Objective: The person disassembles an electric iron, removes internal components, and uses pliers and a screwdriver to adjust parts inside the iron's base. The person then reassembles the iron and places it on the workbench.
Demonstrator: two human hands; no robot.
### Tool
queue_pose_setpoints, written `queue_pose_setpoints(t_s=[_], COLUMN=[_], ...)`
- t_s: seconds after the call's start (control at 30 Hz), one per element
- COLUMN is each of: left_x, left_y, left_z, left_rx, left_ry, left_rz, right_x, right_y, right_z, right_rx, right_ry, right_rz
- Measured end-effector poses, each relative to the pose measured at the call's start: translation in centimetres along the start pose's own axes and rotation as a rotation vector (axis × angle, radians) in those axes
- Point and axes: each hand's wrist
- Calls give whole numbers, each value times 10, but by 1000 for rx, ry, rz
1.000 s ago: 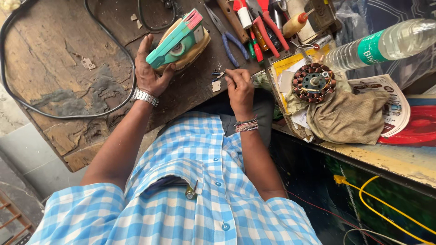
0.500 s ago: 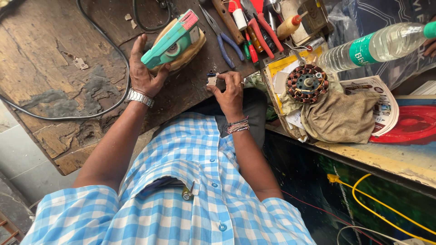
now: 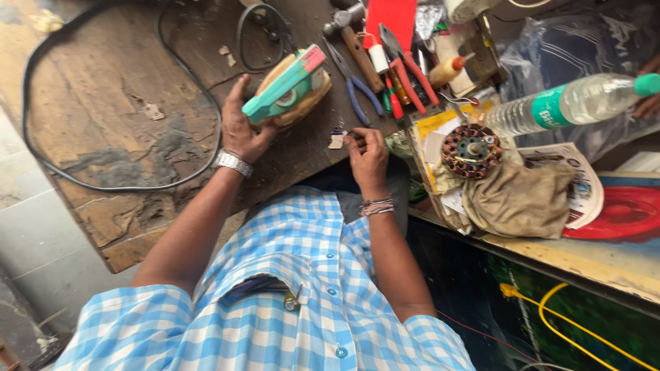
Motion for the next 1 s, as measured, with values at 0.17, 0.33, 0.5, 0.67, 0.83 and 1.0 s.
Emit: queue_pose_setpoints(t_s=[0.17, 0.33, 0.5, 0.67, 0.83, 1.0], left_x=[-1, 3, 3, 18, 0, 5], left_y=[11, 7, -12, -5, 1, -12], left_z=[-1, -10, -6, -8, -11, -6], left_rx=[14, 150, -17, -26, 56, 27], left_ry=[-3, -4, 2, 52, 55, 65], left_rz=[2, -53, -82, -99, 18, -41], right_x=[-3, -5, -21, -28, -49, -57], right_y=[5, 7, 3, 20, 50, 75], right_z=[9, 17, 25, 47, 42, 32], right_rx=[109, 179, 160, 537, 494, 462], right_ry=[8, 44, 176, 323, 279, 261], right_rz=[76, 130, -98, 161, 78, 81])
Point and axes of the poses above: each hand's wrist, its own x-axis away from the middle knuckle, its own z-axis out of the back of the hand, y = z × x, and after that the axes turned 3 degrees about y, right-handed
